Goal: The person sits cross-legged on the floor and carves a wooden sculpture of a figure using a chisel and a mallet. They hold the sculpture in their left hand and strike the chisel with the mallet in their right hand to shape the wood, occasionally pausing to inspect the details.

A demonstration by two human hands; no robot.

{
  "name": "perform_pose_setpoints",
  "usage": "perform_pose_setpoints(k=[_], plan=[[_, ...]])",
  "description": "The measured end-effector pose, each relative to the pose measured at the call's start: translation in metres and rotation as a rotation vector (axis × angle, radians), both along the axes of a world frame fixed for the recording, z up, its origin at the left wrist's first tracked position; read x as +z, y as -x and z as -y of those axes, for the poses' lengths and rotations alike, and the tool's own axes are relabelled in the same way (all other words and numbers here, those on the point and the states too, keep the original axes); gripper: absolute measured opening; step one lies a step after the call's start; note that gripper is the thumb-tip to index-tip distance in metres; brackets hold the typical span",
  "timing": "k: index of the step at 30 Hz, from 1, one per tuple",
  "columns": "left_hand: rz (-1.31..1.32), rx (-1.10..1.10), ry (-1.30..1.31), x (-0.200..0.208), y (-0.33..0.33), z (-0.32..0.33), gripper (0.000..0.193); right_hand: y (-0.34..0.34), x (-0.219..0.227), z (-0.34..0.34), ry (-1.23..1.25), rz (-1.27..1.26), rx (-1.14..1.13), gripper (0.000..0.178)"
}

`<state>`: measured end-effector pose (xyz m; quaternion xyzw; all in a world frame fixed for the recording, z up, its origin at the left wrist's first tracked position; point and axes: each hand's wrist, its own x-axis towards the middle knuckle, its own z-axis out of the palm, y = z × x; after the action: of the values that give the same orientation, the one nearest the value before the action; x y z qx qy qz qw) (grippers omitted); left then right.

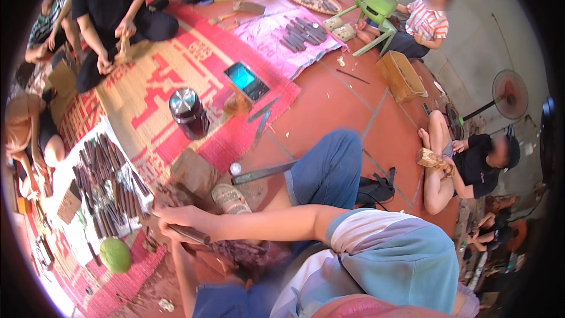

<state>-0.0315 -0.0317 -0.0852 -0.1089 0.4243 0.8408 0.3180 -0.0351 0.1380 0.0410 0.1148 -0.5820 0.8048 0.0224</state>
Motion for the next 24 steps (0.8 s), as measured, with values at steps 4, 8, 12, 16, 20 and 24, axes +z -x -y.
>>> perform_pose_setpoints(k=[4,8,12,16,20,24], plan=[[-0.063,-0.159,-0.213,0.024,-0.034,-0.003,0.055,-0.037,-0.01,-0.026,-0.239,-0.184,-0.084,0.011],[0.033,-0.223,-0.246,0.017,-0.068,-0.004,0.062,-0.06,-0.063,-0.012,-0.279,-0.223,-0.094,0.01],[0.14,-0.233,-0.294,0.016,-0.071,-0.011,0.059,-0.068,-0.085,-0.004,-0.464,-0.214,-0.122,0.011],[0.056,-0.151,-0.225,0.002,-0.067,-0.013,0.052,-0.061,-0.083,-0.013,-0.192,-0.105,-0.015,0.011],[0.113,-0.107,-0.106,0.02,-0.061,-0.028,0.047,-0.051,-0.071,-0.021,-0.237,-0.255,-0.146,0.013],[0.096,-0.127,-0.012,0.037,-0.054,-0.033,0.043,-0.05,-0.066,-0.028,-0.294,-0.215,-0.248,0.018]])
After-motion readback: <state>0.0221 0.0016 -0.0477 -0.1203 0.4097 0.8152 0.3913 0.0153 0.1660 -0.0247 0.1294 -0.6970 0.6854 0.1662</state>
